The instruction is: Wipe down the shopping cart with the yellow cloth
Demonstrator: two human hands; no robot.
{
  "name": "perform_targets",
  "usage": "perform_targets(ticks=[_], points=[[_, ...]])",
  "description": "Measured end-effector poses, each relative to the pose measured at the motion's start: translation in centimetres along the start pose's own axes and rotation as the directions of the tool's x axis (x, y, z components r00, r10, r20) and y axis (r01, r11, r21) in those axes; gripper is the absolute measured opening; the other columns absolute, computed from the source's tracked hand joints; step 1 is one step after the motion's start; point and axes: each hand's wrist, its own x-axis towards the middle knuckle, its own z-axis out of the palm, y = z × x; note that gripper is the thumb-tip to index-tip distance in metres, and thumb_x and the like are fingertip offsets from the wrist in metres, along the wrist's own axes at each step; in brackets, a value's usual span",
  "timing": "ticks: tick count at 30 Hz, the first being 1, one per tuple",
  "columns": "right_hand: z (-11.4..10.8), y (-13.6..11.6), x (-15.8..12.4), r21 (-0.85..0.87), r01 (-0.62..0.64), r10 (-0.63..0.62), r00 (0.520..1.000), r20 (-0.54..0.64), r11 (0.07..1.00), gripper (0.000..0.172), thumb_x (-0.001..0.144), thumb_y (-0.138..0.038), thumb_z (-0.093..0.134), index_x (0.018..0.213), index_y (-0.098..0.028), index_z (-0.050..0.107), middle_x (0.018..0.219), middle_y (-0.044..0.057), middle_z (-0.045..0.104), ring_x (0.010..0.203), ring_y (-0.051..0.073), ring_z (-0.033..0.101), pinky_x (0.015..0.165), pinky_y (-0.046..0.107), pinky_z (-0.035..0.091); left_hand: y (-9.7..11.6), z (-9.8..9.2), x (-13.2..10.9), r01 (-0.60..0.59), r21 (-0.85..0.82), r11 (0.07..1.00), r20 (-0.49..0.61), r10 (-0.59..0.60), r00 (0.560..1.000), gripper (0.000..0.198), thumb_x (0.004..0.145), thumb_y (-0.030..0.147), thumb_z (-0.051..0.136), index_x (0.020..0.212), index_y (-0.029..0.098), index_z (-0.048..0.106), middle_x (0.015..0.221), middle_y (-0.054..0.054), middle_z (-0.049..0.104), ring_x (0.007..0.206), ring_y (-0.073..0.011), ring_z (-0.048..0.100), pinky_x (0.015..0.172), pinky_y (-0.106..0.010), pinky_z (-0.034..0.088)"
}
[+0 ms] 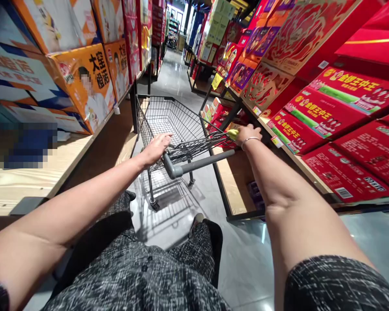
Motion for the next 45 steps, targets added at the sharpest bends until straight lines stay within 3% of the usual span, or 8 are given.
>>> perform_targets(ticks=[6, 13, 18, 23, 30, 34, 41, 45], points=[[-0.6, -6.4, -0.7, -0.131, 0.107, -0.076, 0.972, 0.222, 0.986, 0.044, 0.086, -0.029, 0.064, 0.127, -0.015, 0.071, 0.124, 0.018, 0.066, 0.119, 0.034, 0.058, 0.091, 0.042, 0.050, 0.3, -0.9, 1.0, 0.185, -0.080, 0.979, -0.006, -0.186, 0.982, 0.065, 0.097, 0.030, 0.046, 0.159, 0.025, 0.027, 0.151, -0.011, 0.051, 0.132, -0.0249, 0.056, 0.111, -0.041, 0.047], [-5.0, -13.9, -5.4, 0.020, 0.428, -0.422, 0.883, 0.206, 0.904, 0.038, 0.086, -0.031, 0.063, 0.122, -0.021, 0.073, 0.113, 0.011, 0.075, 0.096, 0.023, 0.068, 0.075, 0.028, 0.046, -0.6, -1.8, 2.6, 0.219, -0.269, 0.938, -0.024, -0.233, 0.972, 0.063, 0.096, 0.020, 0.043, 0.158, 0.018, 0.032, 0.149, -0.013, 0.050, 0.138, -0.0231, 0.051, 0.118, -0.038, 0.039], [-7.5, -18.7, -8.6, 0.271, 0.648, -0.689, 0.720, 0.089, 0.712, 0.041, 0.079, -0.012, 0.062, 0.118, -0.021, 0.073, 0.108, 0.004, 0.076, 0.090, 0.015, 0.065, 0.071, 0.020, 0.042, -1.0, -1.6, 2.9, 0.208, -0.456, 0.865, -0.053, -0.260, 0.964, 0.058, 0.096, 0.021, 0.049, 0.153, 0.022, 0.040, 0.151, -0.012, 0.050, 0.136, -0.0268, 0.052, 0.115, -0.043, 0.041], [-8.1, -18.2, -10.3, 0.354, 0.710, -0.691, 0.694, -0.205, 0.609, 0.044, 0.081, -0.009, 0.059, 0.121, -0.020, 0.072, 0.116, 0.006, 0.071, 0.096, 0.017, 0.061, 0.080, 0.023, 0.044, -1.1, -1.6, 2.4, 0.181, -0.591, 0.786, -0.015, -0.235, 0.972, 0.044, 0.095, 0.022, 0.051, 0.139, 0.017, 0.055, 0.139, -0.014, 0.060, 0.119, -0.0258, 0.062, 0.107, -0.042, 0.048], [-4.0, -16.4, -14.9, 0.066, 0.920, -0.755, 0.358, -0.549, 0.387, 0.043, 0.094, -0.010, 0.050, 0.126, -0.029, 0.072, 0.140, 0.005, 0.062, 0.109, 0.022, 0.052, 0.098, 0.041, 0.044, -1.0, -2.6, 2.1, 0.211, -0.582, 0.785, 0.059, -0.218, 0.974, 0.047, 0.089, 0.014, 0.050, 0.135, 0.015, 0.057, 0.145, -0.014, 0.056, 0.121, -0.0250, 0.061, 0.104, -0.038, 0.049], [0.4, -13.5, -15.5, 0.054, 0.857, -0.659, 0.434, -0.615, 0.513, 0.052, 0.094, -0.008, 0.050, 0.139, -0.030, 0.064, 0.145, 0.005, 0.059, 0.120, 0.023, 0.048, 0.105, 0.042, 0.044, -0.8, -3.0, 2.2, 0.206, -0.503, 0.839, 0.067, -0.200, 0.978, 0.049, 0.084, 0.007, 0.044, 0.131, 0.012, 0.060, 0.138, -0.012, 0.060, 0.118, -0.0211, 0.059, 0.102, -0.034, 0.047], [6.7, -3.1, -10.6, 0.291, 0.449, -0.276, 0.832, -0.481, 0.845, 0.064, 0.081, -0.008, 0.054, 0.141, -0.029, 0.062, 0.151, 0.006, 0.050, 0.125, 0.028, 0.046, 0.109, 0.045, 0.041, -0.7, -3.0, 2.2, 0.235, -0.517, 0.823, 0.083, -0.226, 0.971, 0.050, 0.076, 0.006, 0.046, 0.120, 0.016, 0.066, 0.126, -0.007, 0.063, 0.073, -0.0138, 0.051, 0.062, -0.024, 0.042], [7.6, 2.9, -6.6, 0.449, 0.091, 0.034, 0.964, -0.263, 0.889, 0.072, 0.077, -0.011, 0.056, 0.148, -0.027, 0.053, 0.153, 0.007, 0.044, 0.122, 0.026, 0.045, 0.108, 0.038, 0.038, -0.5, -3.1, 2.1, 0.231, -0.552, 0.801, 0.102, -0.210, 0.972, 0.048, 0.071, 0.006, 0.049, 0.114, 0.016, 0.068, 0.117, -0.005, 0.065, 0.065, -0.0123, 0.046, 0.058, -0.023, 0.038]])
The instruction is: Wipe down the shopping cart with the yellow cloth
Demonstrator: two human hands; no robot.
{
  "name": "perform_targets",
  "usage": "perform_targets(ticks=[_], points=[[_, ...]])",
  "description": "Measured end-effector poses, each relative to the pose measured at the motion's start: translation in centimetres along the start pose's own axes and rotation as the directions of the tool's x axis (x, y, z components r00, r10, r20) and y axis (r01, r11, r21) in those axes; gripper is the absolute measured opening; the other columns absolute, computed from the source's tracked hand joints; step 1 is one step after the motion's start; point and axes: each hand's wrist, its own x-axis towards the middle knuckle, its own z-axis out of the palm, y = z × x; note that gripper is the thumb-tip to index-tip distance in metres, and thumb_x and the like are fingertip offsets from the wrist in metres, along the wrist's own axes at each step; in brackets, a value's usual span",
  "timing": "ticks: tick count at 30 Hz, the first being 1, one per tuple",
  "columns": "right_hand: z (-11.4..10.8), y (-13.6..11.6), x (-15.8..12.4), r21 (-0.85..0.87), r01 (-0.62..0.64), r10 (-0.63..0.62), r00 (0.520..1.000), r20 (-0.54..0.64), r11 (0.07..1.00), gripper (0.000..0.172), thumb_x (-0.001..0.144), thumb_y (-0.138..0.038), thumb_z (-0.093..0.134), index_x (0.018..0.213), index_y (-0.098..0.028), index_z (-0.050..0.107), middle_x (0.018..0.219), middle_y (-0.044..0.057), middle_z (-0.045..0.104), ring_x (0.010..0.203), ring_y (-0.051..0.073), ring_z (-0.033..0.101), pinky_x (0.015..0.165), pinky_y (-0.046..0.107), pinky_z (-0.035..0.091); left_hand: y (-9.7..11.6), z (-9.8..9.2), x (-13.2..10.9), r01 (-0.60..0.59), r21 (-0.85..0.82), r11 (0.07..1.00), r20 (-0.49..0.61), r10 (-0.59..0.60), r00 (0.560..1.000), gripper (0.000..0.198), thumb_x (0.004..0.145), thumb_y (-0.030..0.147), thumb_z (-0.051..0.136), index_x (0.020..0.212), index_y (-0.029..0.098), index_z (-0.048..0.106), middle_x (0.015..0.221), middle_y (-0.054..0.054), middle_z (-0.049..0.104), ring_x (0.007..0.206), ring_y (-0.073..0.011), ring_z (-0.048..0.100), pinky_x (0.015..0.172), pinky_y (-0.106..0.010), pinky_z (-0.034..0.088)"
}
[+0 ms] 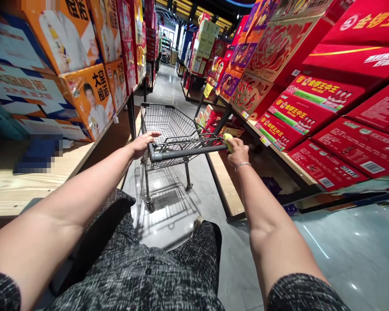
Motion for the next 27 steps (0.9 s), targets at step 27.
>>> perform_targets(ticks=[27], points=[[-1.3, -17.4, -6.6, -0.086, 0.304, -0.301, 0.952, 0.054, 0.949, 0.065, 0.080, -0.017, 0.061, 0.142, -0.035, 0.058, 0.146, 0.010, 0.053, 0.095, 0.027, 0.065, 0.074, 0.040, 0.056, 0.0, -2.3, 0.2, -0.042, -0.008, 0.999, -0.020, 0.042, 0.999, 0.049, 0.063, 0.012, 0.051, 0.109, 0.017, 0.068, 0.123, -0.006, 0.066, 0.084, -0.0152, 0.059, 0.076, -0.027, 0.050]])
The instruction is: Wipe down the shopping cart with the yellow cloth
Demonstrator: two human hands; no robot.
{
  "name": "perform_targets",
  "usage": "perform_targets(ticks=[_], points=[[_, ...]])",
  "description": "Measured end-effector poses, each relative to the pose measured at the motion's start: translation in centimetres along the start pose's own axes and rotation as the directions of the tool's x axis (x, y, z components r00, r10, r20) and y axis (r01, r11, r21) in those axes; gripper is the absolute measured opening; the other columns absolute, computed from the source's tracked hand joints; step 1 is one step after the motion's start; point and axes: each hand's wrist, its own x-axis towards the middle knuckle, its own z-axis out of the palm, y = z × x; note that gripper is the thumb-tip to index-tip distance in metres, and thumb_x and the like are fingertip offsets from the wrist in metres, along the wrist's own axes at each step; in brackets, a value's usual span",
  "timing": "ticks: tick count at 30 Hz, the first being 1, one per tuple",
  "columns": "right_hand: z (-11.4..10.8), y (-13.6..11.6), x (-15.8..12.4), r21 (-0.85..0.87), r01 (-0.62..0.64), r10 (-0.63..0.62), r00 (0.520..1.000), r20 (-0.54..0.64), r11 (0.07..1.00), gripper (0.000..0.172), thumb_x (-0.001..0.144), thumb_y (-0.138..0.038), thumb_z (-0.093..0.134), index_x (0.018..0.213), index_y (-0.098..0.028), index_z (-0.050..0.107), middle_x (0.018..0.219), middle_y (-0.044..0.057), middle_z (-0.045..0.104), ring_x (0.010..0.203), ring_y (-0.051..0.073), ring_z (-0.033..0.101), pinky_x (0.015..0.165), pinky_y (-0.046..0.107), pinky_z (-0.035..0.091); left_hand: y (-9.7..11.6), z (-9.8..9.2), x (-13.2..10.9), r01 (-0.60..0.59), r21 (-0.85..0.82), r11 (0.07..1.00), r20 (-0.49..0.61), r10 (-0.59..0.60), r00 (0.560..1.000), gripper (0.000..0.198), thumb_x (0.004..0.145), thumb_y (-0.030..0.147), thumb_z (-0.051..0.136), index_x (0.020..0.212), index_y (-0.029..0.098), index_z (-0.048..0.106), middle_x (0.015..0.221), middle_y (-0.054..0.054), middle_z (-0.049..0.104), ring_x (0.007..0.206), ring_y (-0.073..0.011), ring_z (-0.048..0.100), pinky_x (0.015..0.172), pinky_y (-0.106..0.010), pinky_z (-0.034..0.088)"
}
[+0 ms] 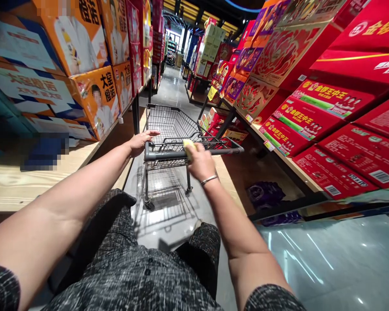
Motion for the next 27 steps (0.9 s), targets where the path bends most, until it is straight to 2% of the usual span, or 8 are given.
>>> perform_targets(ticks=[5, 9, 13, 15, 17, 21, 23, 27], points=[[-1.2, 12.2, 3.7, -0.218, -0.279, 0.328, 0.914, 0.239, 0.935, 0.057, 0.081, -0.025, 0.061, 0.137, -0.037, 0.060, 0.137, 0.007, 0.056, 0.104, 0.026, 0.065, 0.084, 0.038, 0.054, 0.0, -0.5, 0.1, 0.009, 0.090, 0.996, 0.040, -0.013, 0.999, 0.054, 0.062, 0.014, 0.051, 0.114, 0.018, 0.068, 0.133, -0.007, 0.064, 0.102, -0.0210, 0.061, 0.083, -0.031, 0.052], [-0.6, 16.5, 4.9, -0.324, -0.333, 0.423, 0.865, 0.270, 0.886, 0.060, 0.083, -0.027, 0.063, 0.141, -0.037, 0.056, 0.141, 0.008, 0.052, 0.112, 0.027, 0.063, 0.090, 0.039, 0.053, 1.1, -1.2, 1.3, 0.029, 0.337, 0.941, 0.038, -0.044, 0.998, 0.057, 0.063, 0.014, 0.054, 0.118, 0.018, 0.067, 0.135, -0.012, 0.062, 0.124, -0.0291, 0.057, 0.105, -0.041, 0.047], [-0.1, 15.6, 5.3, -0.370, -0.289, 0.401, 0.875, 0.273, 0.883, 0.056, 0.083, -0.032, 0.065, 0.138, -0.034, 0.059, 0.133, 0.010, 0.055, 0.108, 0.027, 0.065, 0.087, 0.037, 0.053, 4.5, 0.2, 1.1, 0.000, 0.726, 0.687, -0.118, 0.125, 0.985, 0.058, 0.064, 0.013, 0.069, 0.122, 0.015, 0.065, 0.140, -0.022, 0.055, 0.139, -0.0477, 0.040, 0.119, -0.061, 0.024], [-0.1, 14.6, 5.2, -0.372, -0.290, 0.398, 0.880, 0.259, 0.882, 0.055, 0.083, -0.032, 0.064, 0.138, -0.032, 0.059, 0.130, 0.011, 0.057, 0.107, 0.027, 0.065, 0.086, 0.037, 0.053, 5.9, 2.7, -0.4, -0.085, 0.812, 0.578, -0.045, 0.207, 0.977, 0.047, 0.076, 0.020, 0.067, 0.123, 0.015, 0.064, 0.132, -0.022, 0.061, 0.134, -0.0469, 0.044, 0.117, -0.063, 0.023], [-0.2, 13.7, 4.8, -0.366, -0.295, 0.396, 0.886, 0.241, 0.883, 0.053, 0.085, -0.030, 0.061, 0.138, -0.031, 0.060, 0.130, 0.012, 0.057, 0.106, 0.028, 0.066, 0.085, 0.038, 0.053, 6.3, 6.1, -2.7, -0.200, 0.821, 0.534, 0.122, 0.178, 0.976, 0.038, 0.089, 0.033, 0.061, 0.123, 0.017, 0.064, 0.123, -0.018, 0.066, 0.126, -0.0425, 0.052, 0.115, -0.060, 0.028], [-0.7, 12.1, 3.9, -0.346, -0.280, 0.374, 0.894, 0.245, 0.896, 0.050, 0.086, -0.030, 0.060, 0.136, -0.030, 0.061, 0.129, 0.012, 0.059, 0.104, 0.027, 0.067, 0.085, 0.038, 0.054, 4.3, 10.8, -6.3, -0.275, 0.860, 0.430, 0.234, 0.147, 0.961, 0.058, 0.086, 0.050, 0.068, 0.133, 0.017, 0.061, 0.132, -0.021, 0.063, 0.130, -0.0468, 0.048, 0.118, -0.064, 0.017], [-1.2, 11.3, 3.6, -0.332, -0.257, 0.352, 0.897, 0.267, 0.908, 0.048, 0.086, -0.034, 0.061, 0.134, -0.029, 0.063, 0.130, 0.013, 0.059, 0.104, 0.027, 0.067, 0.085, 0.038, 0.054, 3.1, 10.8, -6.7, -0.289, 0.872, 0.395, 0.228, 0.193, 0.954, 0.072, 0.080, 0.053, 0.075, 0.140, 0.019, 0.057, 0.139, -0.020, 0.059, 0.137, -0.0485, 0.040, 0.120, -0.064, 0.005], [-2.5, 9.4, 3.6, -0.346, -0.179, 0.302, 0.889, 0.344, 0.921, 0.046, 0.088, -0.041, 0.062, 0.132, -0.028, 0.065, 0.132, 0.013, 0.060, 0.110, 0.027, 0.065, 0.088, 0.037, 0.054, 2.3, 8.3, -6.0, -0.307, 0.880, 0.361, 0.245, 0.209, 0.947, 0.083, 0.076, 0.057, 0.077, 0.147, 0.022, 0.052, 0.149, -0.018, 0.052, 0.145, -0.0478, 0.029, 0.120, -0.062, -0.005]])
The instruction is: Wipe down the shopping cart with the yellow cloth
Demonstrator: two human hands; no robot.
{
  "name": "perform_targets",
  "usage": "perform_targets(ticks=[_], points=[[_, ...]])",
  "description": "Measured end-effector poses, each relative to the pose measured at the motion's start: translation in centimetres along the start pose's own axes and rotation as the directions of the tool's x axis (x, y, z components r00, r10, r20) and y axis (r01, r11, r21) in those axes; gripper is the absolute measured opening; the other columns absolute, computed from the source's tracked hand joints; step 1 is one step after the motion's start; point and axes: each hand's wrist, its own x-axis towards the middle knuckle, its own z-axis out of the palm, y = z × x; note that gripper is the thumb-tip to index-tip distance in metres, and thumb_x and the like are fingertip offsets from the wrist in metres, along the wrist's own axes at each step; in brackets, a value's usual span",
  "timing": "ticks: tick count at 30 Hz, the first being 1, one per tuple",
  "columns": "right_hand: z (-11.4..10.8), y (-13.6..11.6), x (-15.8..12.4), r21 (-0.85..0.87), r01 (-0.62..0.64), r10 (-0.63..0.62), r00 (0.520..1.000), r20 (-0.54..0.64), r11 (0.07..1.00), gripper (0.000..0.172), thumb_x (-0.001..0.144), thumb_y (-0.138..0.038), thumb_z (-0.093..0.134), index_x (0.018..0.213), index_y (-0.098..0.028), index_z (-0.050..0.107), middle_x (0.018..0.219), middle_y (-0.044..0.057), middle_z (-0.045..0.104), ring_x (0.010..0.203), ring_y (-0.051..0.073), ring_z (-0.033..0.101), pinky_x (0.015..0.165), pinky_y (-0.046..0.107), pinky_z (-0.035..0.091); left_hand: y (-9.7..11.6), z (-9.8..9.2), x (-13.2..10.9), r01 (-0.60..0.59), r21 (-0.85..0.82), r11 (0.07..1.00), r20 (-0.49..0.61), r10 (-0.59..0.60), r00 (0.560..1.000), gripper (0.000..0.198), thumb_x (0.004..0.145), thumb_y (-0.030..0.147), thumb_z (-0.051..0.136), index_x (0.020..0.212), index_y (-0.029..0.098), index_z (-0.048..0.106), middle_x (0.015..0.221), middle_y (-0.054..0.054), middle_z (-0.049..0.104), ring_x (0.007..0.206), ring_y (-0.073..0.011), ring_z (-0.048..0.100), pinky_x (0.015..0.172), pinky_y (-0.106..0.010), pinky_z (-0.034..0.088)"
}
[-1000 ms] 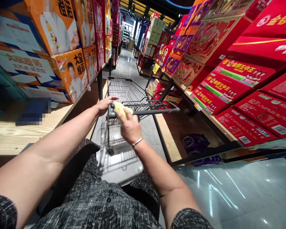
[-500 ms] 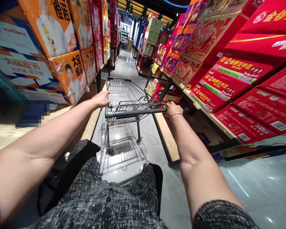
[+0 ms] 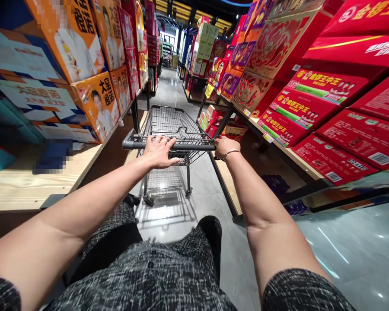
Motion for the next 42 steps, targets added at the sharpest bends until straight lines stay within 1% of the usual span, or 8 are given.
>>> perform_targets(ticks=[11, 18, 23, 29, 34, 39, 40, 42], points=[[-3.2, -4.7, -2.6, -0.054, 0.090, -0.085, 0.993, 0.086, 0.994, 0.045, 0.084, -0.027, 0.062, 0.128, -0.029, 0.068, 0.130, 0.011, 0.067, 0.110, 0.029, 0.067, 0.086, 0.039, 0.056, -6.4, -2.6, 1.5, 0.062, -0.036, 0.997, -0.070, -0.064, 0.995, 0.048, 0.084, 0.056, 0.066, 0.122, 0.026, 0.070, 0.147, -0.012, 0.053, 0.146, -0.0420, 0.028, 0.122, -0.059, 0.001], [-2.5, -9.0, -7.0, 0.106, 0.173, -0.145, 0.962, -0.233, 0.979, 0.040, 0.084, -0.025, 0.059, 0.124, -0.025, 0.068, 0.118, 0.016, 0.068, 0.091, 0.028, 0.071, 0.076, 0.039, 0.056, -5.4, -1.7, 2.4, 0.154, -0.155, 0.976, -0.147, -0.177, 0.973, 0.031, 0.094, 0.046, 0.058, 0.104, 0.019, 0.070, 0.136, -0.018, 0.060, 0.148, -0.0434, 0.025, 0.117, -0.066, -0.018], [0.2, -11.0, -10.6, 0.233, 0.351, -0.195, 0.841, -0.505, 0.907, 0.056, 0.083, -0.023, 0.063, 0.138, -0.024, 0.059, 0.129, 0.017, 0.064, 0.097, 0.030, 0.067, 0.077, 0.039, 0.056, -0.5, -0.5, 2.8, -0.056, -0.243, 0.968, 0.023, 0.063, 0.998, 0.043, 0.104, 0.039, 0.040, 0.088, 0.019, 0.075, 0.105, -0.011, 0.074, 0.124, -0.0317, 0.057, 0.124, -0.055, -0.002], [6.4, -10.6, -13.1, 0.311, 0.667, -0.223, 0.588, -0.777, 0.677, 0.059, 0.087, -0.024, 0.060, 0.146, -0.029, 0.052, 0.139, 0.012, 0.057, 0.128, 0.029, 0.057, 0.103, 0.045, 0.054, 1.2, -1.5, 1.8, -0.101, -0.473, 0.875, 0.131, 0.183, 0.974, 0.068, 0.108, 0.046, 0.022, 0.091, 0.019, 0.082, 0.090, -0.007, 0.078, 0.105, -0.0259, 0.069, 0.107, -0.036, 0.040], [10.8, -12.2, -11.1, 0.346, 0.616, -0.029, 0.514, -0.857, 0.708, 0.056, 0.090, -0.019, 0.058, 0.142, -0.038, 0.054, 0.131, 0.011, 0.057, 0.124, 0.030, 0.058, 0.099, 0.050, 0.056, 1.0, -1.8, 0.7, -0.095, -0.407, 0.909, 0.173, 0.179, 0.968, 0.081, 0.106, 0.059, 0.015, 0.085, 0.018, 0.082, 0.083, -0.006, 0.076, 0.104, -0.0272, 0.067, 0.113, -0.042, 0.031], [14.3, -14.4, -6.2, 0.233, 0.678, 0.067, 0.262, -0.963, 0.698, 0.057, 0.087, -0.011, 0.060, 0.136, -0.040, 0.052, 0.127, 0.007, 0.053, 0.117, 0.024, 0.057, 0.097, 0.044, 0.057, 0.1, -2.4, 0.0, -0.153, -0.358, 0.921, 0.178, 0.228, 0.957, 0.096, 0.102, 0.066, -0.003, 0.095, 0.020, 0.081, 0.101, -0.004, 0.077, 0.112, -0.0254, 0.062, 0.118, -0.046, 0.021], [15.1, -14.5, -5.4, 0.255, 0.661, 0.098, 0.265, -0.959, 0.706, 0.058, 0.087, -0.010, 0.059, 0.136, -0.038, 0.052, 0.128, 0.007, 0.052, 0.118, 0.025, 0.056, 0.097, 0.044, 0.056, -0.2, -2.5, -0.2, -0.172, -0.347, 0.922, 0.174, 0.244, 0.954, 0.097, 0.102, 0.064, -0.005, 0.096, 0.020, 0.081, 0.102, -0.004, 0.077, 0.111, -0.0251, 0.062, 0.118, -0.046, 0.021], [16.5, -14.3, -4.1, 0.365, 0.578, 0.156, 0.378, -0.912, 0.729, 0.057, 0.086, -0.009, 0.056, 0.137, -0.034, 0.052, 0.132, 0.010, 0.050, 0.119, 0.026, 0.054, 0.097, 0.045, 0.056, -0.9, -2.8, -0.4, -0.189, -0.322, 0.928, 0.165, 0.252, 0.954, 0.094, 0.102, 0.062, -0.003, 0.097, 0.020, 0.081, 0.102, -0.005, 0.078, 0.108, -0.0246, 0.063, 0.118, -0.047, 0.020]])
